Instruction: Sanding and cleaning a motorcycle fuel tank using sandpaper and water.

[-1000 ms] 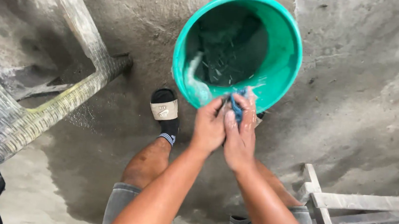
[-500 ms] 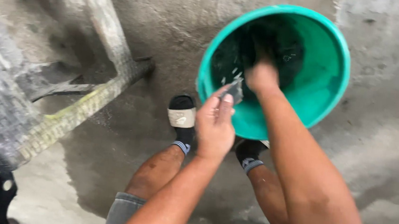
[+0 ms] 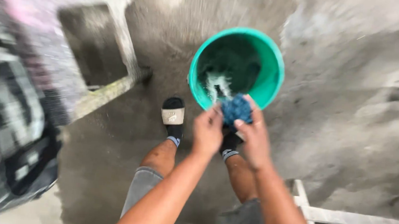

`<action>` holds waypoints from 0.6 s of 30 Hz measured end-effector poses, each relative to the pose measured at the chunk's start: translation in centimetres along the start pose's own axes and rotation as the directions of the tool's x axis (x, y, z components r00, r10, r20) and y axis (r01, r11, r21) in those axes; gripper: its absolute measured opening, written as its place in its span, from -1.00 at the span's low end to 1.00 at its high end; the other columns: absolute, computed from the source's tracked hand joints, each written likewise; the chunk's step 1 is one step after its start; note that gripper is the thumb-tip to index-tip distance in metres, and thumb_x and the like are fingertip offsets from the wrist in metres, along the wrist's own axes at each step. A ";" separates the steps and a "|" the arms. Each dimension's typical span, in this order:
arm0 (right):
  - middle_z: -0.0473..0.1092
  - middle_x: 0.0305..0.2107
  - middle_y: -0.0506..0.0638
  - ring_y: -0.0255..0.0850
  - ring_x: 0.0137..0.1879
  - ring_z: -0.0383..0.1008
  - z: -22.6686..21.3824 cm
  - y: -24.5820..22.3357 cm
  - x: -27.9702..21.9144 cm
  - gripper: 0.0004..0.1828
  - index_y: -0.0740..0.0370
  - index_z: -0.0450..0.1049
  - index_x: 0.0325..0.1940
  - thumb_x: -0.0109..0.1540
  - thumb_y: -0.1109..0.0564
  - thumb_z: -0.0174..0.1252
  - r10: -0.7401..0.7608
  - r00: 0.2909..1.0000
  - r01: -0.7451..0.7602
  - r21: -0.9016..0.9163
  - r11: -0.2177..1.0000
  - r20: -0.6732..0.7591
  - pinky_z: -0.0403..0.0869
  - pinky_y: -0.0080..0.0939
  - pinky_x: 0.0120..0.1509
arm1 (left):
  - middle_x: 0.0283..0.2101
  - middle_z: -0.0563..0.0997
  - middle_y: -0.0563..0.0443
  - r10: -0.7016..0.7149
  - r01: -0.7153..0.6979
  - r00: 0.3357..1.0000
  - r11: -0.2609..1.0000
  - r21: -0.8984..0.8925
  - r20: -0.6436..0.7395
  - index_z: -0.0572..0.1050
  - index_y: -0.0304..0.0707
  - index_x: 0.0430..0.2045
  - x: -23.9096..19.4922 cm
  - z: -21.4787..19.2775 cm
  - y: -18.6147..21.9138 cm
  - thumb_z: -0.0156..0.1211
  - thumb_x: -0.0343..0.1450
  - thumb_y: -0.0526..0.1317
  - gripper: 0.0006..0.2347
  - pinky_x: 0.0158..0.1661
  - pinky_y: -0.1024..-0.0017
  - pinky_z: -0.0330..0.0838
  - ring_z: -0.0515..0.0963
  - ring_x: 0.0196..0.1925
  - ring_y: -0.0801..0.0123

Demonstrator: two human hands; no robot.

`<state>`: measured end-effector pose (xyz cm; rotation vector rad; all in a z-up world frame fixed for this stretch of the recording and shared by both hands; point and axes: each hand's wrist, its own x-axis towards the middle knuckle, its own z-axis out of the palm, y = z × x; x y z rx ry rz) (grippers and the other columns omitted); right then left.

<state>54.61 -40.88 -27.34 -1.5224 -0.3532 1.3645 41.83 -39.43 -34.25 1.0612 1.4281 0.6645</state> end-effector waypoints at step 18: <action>0.55 -0.36 0.05 -0.12 -0.26 0.58 4.8 -31.1 -21.0 -0.51 0.29 0.52 -0.18 0.28 -0.21 -0.03 0.163 0.982 -0.190 0.533 0.824 0.098 0.58 -0.12 -0.10 | -0.32 0.70 -0.14 0.360 -0.340 0.899 0.933 -0.121 0.250 0.60 -0.36 -0.19 -18.0 -6.7 35.8 0.20 0.42 -0.28 -0.83 -0.21 0.35 0.51 0.63 -0.30 0.37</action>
